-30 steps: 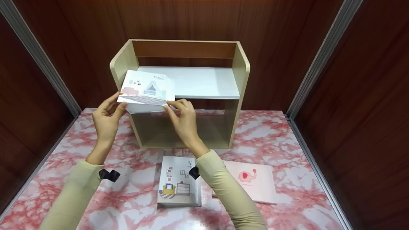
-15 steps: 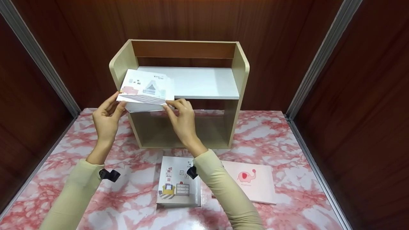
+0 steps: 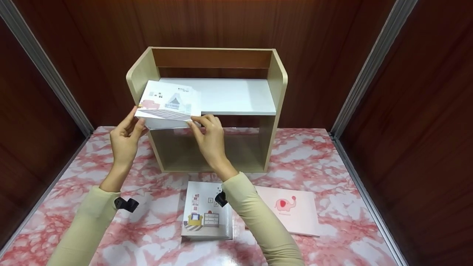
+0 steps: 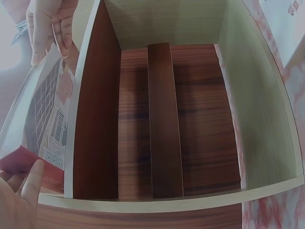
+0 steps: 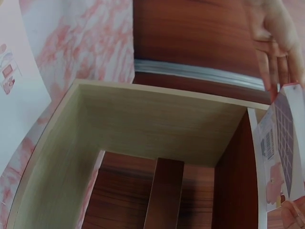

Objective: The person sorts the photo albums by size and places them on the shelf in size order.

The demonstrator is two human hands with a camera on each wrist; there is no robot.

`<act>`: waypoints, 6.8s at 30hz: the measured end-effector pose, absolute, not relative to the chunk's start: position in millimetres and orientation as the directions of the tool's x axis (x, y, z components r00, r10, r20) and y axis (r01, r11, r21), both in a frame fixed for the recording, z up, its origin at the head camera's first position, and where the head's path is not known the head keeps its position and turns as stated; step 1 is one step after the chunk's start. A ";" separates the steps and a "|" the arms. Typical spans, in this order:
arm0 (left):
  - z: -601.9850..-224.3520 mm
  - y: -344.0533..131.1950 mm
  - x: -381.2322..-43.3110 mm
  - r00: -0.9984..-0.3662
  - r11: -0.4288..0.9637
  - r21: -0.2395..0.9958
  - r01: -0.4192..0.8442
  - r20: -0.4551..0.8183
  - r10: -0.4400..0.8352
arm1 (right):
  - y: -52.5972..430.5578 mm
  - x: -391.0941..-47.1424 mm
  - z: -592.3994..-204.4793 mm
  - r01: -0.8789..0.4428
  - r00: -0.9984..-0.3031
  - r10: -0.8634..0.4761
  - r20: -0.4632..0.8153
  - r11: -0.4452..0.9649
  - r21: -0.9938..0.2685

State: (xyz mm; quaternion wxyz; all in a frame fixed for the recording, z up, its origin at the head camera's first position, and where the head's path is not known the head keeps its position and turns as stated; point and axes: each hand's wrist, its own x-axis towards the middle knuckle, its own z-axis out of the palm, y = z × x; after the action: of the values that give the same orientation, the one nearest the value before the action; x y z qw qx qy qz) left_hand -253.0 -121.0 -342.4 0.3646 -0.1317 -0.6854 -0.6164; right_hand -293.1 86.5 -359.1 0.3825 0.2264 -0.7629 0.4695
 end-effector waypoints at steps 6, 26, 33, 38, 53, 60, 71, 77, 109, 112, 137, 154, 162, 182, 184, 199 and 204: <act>-344.8 -121.6 -252.3 -0.718 0.190 0.755 0.627 0.655 -0.236 | 85.8 -293.1 -359.0 -0.698 -0.609 0.008 0.793 0.470 -0.541; -345.6 -121.1 -255.5 -0.717 0.209 0.749 0.629 0.663 -0.217 | 86.2 -295.7 -355.1 -0.692 -0.611 -0.001 0.791 0.487 -0.534; -347.2 -120.0 -256.9 -0.691 0.220 0.738 0.638 0.675 -0.259 | 86.0 -295.9 -354.2 -0.684 -0.613 -0.007 0.790 0.506 -0.526; -346.6 -120.2 -257.1 -0.697 0.208 0.747 0.631 0.665 -0.269 | 85.6 -296.3 -353.2 -0.679 -0.618 -0.016 0.786 0.515 -0.523; -345.7 -121.0 -260.0 -0.702 0.206 0.751 0.627 0.659 -0.268 | 86.3 -299.1 -352.6 -0.660 -0.630 -0.025 0.776 0.544 -0.518; -345.0 -121.4 -260.4 -0.710 0.214 0.753 0.622 0.658 -0.250 | 87.2 -301.1 -351.3 -0.669 -0.605 -0.028 0.796 0.560 -0.489; -344.4 -121.9 -262.6 -0.706 0.214 0.752 0.623 0.659 -0.261 | 88.0 -302.4 -351.3 -0.675 -0.605 -0.041 0.795 0.558 -0.484; -344.0 -121.8 -262.6 -0.697 0.221 0.749 0.625 0.663 -0.275 | 88.4 -303.8 -350.9 -0.671 -0.620 -0.043 0.783 0.547 -0.501; -343.8 -122.9 -266.0 -0.685 0.294 0.735 0.611 0.677 -0.269 | 87.1 -303.9 -346.7 -0.629 -0.661 -0.070 0.747 0.595 -0.501; -342.5 -122.8 -265.0 -0.676 0.318 0.724 0.613 0.688 -0.262 | 86.6 -304.1 -346.6 -0.631 -0.658 -0.074 0.750 0.598 -0.494; -353.9 -132.2 -290.5 -0.636 0.407 0.654 0.638 0.745 -0.200 | 84.4 -310.6 -343.5 -0.610 -0.678 -0.089 0.730 0.622 -0.491; -358.7 -138.0 -302.4 -0.662 0.443 0.662 0.604 0.727 -0.183 | 83.0 -311.3 -338.7 -0.592 -0.701 -0.108 0.705 0.640 -0.491; -359.7 -138.2 -305.1 -0.672 0.426 0.679 0.598 0.715 -0.195 | 81.7 -313.2 -339.3 -0.586 -0.697 -0.110 0.709 0.657 -0.475; -359.8 -140.0 -309.2 -0.666 0.436 0.675 0.595 0.718 -0.202 | 79.6 -314.1 -338.7 -0.578 -0.705 -0.131 0.697 0.676 -0.457; -359.9 -140.3 -309.4 -0.670 0.435 0.678 0.593 0.714 -0.201 | 79.4 -313.9 -338.6 -0.577 -0.704 -0.132 0.698 0.680 -0.453; -361.6 -138.7 -308.5 -0.679 0.405 0.691 0.599 0.706 -0.199 | 78.8 -311.8 -344.3 -0.612 -0.672 -0.153 0.725 0.666 -0.426; -363.2 -137.8 -307.3 -0.689 0.403 0.700 0.590 0.696 -0.200 | 79.8 -310.3 -346.5 -0.631 -0.658 -0.162 0.736 0.652 -0.421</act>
State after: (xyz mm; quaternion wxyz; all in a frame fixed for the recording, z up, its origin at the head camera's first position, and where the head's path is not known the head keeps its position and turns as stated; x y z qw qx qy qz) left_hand -307.3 -137.8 -363.2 0.3720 -0.1299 -0.7503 -0.5308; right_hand -310.3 79.8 -346.5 0.3403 0.2352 -0.8427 0.3446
